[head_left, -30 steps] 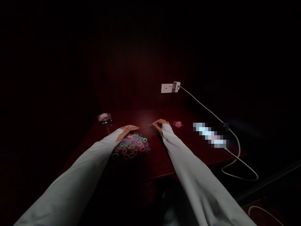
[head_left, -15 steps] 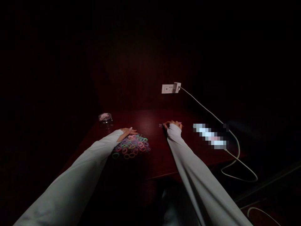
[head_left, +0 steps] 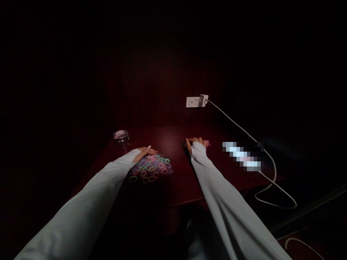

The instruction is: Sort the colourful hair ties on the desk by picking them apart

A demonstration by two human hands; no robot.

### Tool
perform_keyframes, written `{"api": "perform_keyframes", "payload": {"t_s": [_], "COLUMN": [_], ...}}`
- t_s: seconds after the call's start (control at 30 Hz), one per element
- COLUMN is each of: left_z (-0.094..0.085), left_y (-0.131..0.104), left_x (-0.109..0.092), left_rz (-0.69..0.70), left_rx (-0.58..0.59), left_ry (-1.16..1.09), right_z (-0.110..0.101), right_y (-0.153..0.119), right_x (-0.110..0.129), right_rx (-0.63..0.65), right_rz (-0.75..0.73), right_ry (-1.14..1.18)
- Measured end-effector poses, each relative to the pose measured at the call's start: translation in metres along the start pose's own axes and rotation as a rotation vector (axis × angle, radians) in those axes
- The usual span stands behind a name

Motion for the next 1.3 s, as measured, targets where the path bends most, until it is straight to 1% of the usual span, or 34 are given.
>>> {"api": "perform_keyframes", "payload": {"t_s": [0.13,0.3,0.5,0.63,0.7,0.8,0.9,1.03,1.13,1.3], "left_z": [0.002,0.004,0.006,0.008,0.007,0.005,0.005,0.008,0.011,0.014], "left_y": [-0.001,0.001,0.003,0.003,0.003,0.004,0.005,0.004,0.004,0.005], "left_x": [-0.002,0.001,0.006,0.010,0.010,0.003,-0.010,-0.026,-0.031,-0.033], "left_rz": [-0.032,-0.043,-0.023,-0.033,-0.023,0.022,0.064,0.124,0.143,0.135], "left_rx": [0.007,0.014,0.011,0.018,0.002,-0.037,-0.049,-0.018,0.002,0.024], "left_ry": [-0.017,-0.023,0.002,-0.030,-0.030,0.022,0.125,0.222,0.221,0.211], "right_z": [0.002,0.004,0.005,0.003,0.003,0.005,0.008,0.010,0.010,0.014], "right_y": [0.000,0.001,-0.006,-0.013,-0.015,-0.015,-0.016,-0.021,-0.026,-0.024], "right_x": [0.007,0.015,0.027,0.040,0.045,0.049,0.051,0.056,0.060,0.060], "right_rx": [-0.037,0.057,0.119,0.163,0.192,0.207,0.209,0.229,0.260,0.270], "right_rz": [-0.080,-0.168,-0.313,-0.356,-0.367,-0.352,-0.339,-0.411,-0.473,-0.501], "right_ry": [0.014,0.014,0.060,0.137,0.182,0.258,0.341,0.410,0.397,0.358]}}
Point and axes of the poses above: each hand's wrist, its own y-axis towards the middle knuckle, its own z-axis out of the palm, x = y × z, the point moved 3 cm from there along y, towards the middle knuckle, and after that the axes turned 9 degrees about x, right-handed, at the moved point
